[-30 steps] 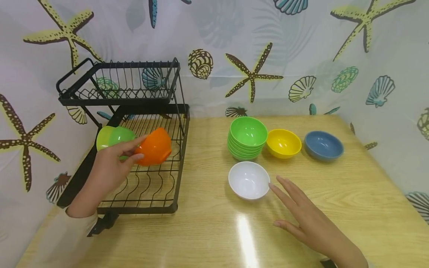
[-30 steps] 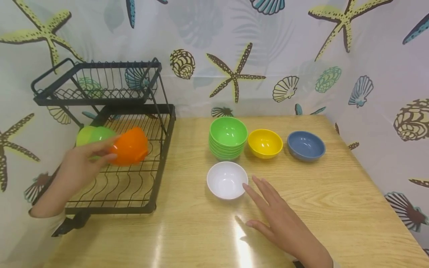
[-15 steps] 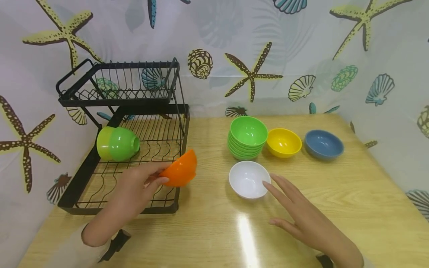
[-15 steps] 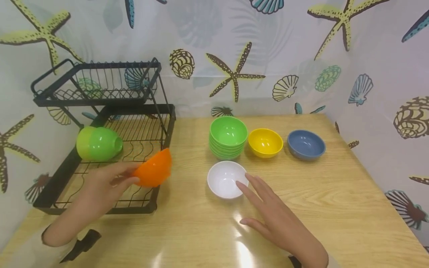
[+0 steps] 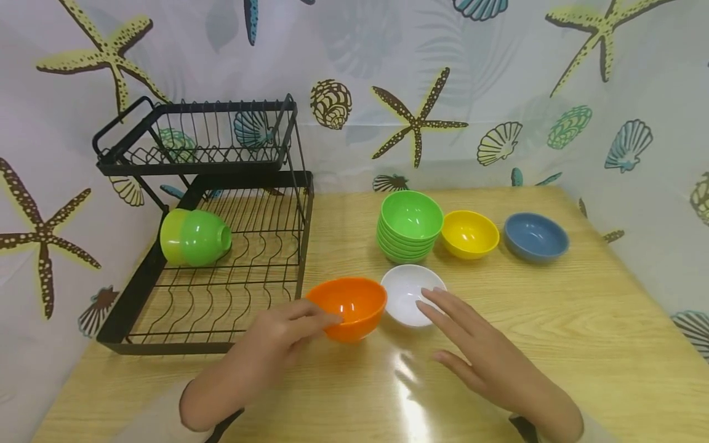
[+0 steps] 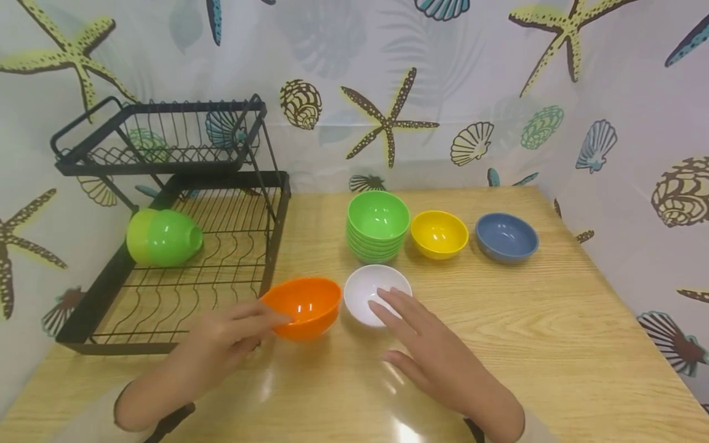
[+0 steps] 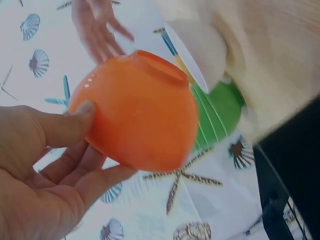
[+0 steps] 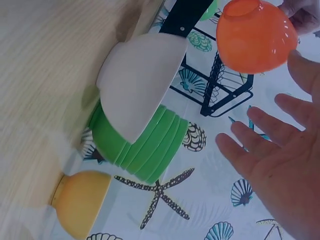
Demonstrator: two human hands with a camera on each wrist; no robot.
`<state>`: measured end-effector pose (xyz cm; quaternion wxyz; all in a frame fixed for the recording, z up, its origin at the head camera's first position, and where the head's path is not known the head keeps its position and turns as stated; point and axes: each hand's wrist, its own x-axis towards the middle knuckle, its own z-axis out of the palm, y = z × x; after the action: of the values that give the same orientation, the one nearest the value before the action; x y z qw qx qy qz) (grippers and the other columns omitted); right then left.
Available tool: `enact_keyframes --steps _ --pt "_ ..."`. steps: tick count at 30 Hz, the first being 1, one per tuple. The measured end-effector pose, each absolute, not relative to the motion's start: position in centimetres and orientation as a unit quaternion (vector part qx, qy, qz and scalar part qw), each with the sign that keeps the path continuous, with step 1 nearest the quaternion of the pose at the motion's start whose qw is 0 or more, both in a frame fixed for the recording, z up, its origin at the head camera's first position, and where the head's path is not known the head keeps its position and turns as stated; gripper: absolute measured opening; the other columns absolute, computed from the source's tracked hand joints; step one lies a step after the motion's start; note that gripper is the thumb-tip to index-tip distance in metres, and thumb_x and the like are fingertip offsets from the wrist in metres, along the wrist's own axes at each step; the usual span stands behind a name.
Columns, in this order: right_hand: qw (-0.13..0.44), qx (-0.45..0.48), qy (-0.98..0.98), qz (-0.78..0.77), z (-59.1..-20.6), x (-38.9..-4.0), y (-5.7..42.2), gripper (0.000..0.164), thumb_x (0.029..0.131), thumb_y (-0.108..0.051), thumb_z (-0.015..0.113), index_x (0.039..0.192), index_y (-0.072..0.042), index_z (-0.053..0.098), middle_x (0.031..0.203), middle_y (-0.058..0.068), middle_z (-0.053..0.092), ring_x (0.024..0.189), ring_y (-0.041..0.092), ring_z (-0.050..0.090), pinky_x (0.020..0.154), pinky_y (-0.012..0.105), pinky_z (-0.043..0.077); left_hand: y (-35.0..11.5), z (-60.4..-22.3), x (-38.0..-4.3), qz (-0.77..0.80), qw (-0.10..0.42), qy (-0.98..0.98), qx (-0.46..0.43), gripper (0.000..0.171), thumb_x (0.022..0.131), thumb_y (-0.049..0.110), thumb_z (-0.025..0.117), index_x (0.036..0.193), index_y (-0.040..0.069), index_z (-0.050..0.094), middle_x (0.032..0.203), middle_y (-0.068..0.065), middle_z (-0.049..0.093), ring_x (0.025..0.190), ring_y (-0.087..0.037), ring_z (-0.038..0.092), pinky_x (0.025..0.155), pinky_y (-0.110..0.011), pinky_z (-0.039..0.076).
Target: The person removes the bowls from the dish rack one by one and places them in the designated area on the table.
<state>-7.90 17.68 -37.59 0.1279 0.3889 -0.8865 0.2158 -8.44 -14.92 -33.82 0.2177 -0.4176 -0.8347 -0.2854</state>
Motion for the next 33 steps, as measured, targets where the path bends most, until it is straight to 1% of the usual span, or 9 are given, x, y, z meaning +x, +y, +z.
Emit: enact_keyframes --steps 6,8,12,16,20,24,26,30,33 --pt "0.211 0.453 -0.828 0.253 -37.6 -7.9 16.2 0.049 0.103 -0.035 0.042 0.138 -0.003 0.049 0.143 0.014 0.046 0.132 0.027 0.042 0.115 0.023 0.024 -13.5 -34.6 -8.1 -0.278 0.256 -0.803 -0.461 0.045 0.062 -0.016 0.077 0.098 0.011 0.074 0.088 -0.001 0.066 0.077 -0.014 0.066 0.076 -0.014 0.054" --pt "0.245 0.474 -0.804 0.261 -37.7 -7.9 15.7 0.045 0.103 -0.032 0.042 0.133 0.0 0.054 0.138 0.017 0.051 0.128 0.029 0.047 0.114 0.025 0.028 -13.1 -34.8 -8.0 -0.265 0.265 -0.797 -0.474 0.044 0.063 -0.016 0.075 0.098 0.011 0.074 0.089 -0.002 0.066 0.08 -0.015 0.066 0.078 -0.015 0.054" --pt "0.312 0.511 -0.758 0.258 -37.6 -8.1 14.8 0.036 0.102 -0.026 0.048 0.12 0.002 0.064 0.122 0.016 0.063 0.114 0.032 0.057 0.109 0.028 0.037 -12.8 -35.0 -7.9 -0.242 0.264 -0.789 -0.499 0.048 0.062 -0.019 0.07 0.1 0.01 0.073 0.093 -0.002 0.065 0.087 -0.015 0.066 0.087 -0.02 0.053" --pt "0.364 0.535 -0.724 0.237 -37.3 -8.3 14.1 0.027 0.1 -0.019 0.052 0.108 -0.001 0.071 0.105 0.01 0.071 0.095 0.028 0.066 0.092 0.031 0.052 -12.7 -35.1 -7.9 -0.232 0.252 -0.771 -0.537 0.052 0.063 -0.019 0.066 0.106 0.009 0.071 0.096 -0.002 0.064 0.092 -0.014 0.064 0.096 -0.029 0.05" --pt "0.386 0.536 -0.717 0.225 -37.0 -8.2 13.9 0.026 0.101 -0.013 0.049 0.099 -0.003 0.074 0.095 0.007 0.073 0.084 0.021 0.068 0.077 0.03 0.057 -12.6 -35.1 -7.7 -0.221 0.243 -0.759 -0.563 0.042 0.073 -0.01 0.065 0.111 0.009 0.069 0.097 -0.002 0.062 0.09 -0.011 0.06 0.1 -0.032 0.048" --pt "0.399 0.529 -0.714 0.225 -37.0 -8.0 13.9 0.029 0.101 -0.008 0.047 0.092 -0.003 0.073 0.09 0.007 0.073 0.081 0.021 0.068 0.076 0.028 0.056 -12.4 -34.9 -7.6 -0.209 0.239 -0.758 -0.569 0.036 0.082 -0.001 0.066 0.116 0.008 0.066 0.099 0.0 0.061 0.09 -0.009 0.058 0.102 -0.036 0.045" --pt "0.406 0.529 -0.711 0.224 -37.0 -8.0 13.9 0.029 0.101 -0.007 0.046 0.09 -0.002 0.073 0.089 0.008 0.073 0.081 0.022 0.068 0.077 0.028 0.056 -12.4 -34.7 -7.6 -0.202 0.237 -0.76 -0.571 0.036 0.082 0.0 0.067 0.117 0.008 0.067 0.099 0.001 0.061 0.09 -0.009 0.059 0.103 -0.04 0.044" --pt "0.409 0.528 -0.709 0.224 -37.1 -8.0 13.9 0.029 0.101 -0.006 0.046 0.09 -0.002 0.073 0.088 0.009 0.072 0.081 0.023 0.067 0.078 0.028 0.056 -12.4 -34.4 -7.7 -0.176 0.244 -0.763 -0.572 0.036 0.08 0.001 0.071 0.115 0.009 0.068 0.098 0.001 0.062 0.088 -0.009 0.059 0.102 -0.04 0.045" --pt "0.403 0.527 -0.711 0.234 -37.2 -7.9 13.9 0.03 0.101 -0.005 0.045 0.09 -0.002 0.073 0.088 0.01 0.072 0.082 0.023 0.067 0.08 0.027 0.056 -12.4 -34.2 -7.8 -0.166 0.247 -0.762 -0.575 0.035 0.08 0.0 0.069 0.114 0.009 0.069 0.096 0.002 0.062 0.086 -0.009 0.059 0.102 -0.04 0.045"
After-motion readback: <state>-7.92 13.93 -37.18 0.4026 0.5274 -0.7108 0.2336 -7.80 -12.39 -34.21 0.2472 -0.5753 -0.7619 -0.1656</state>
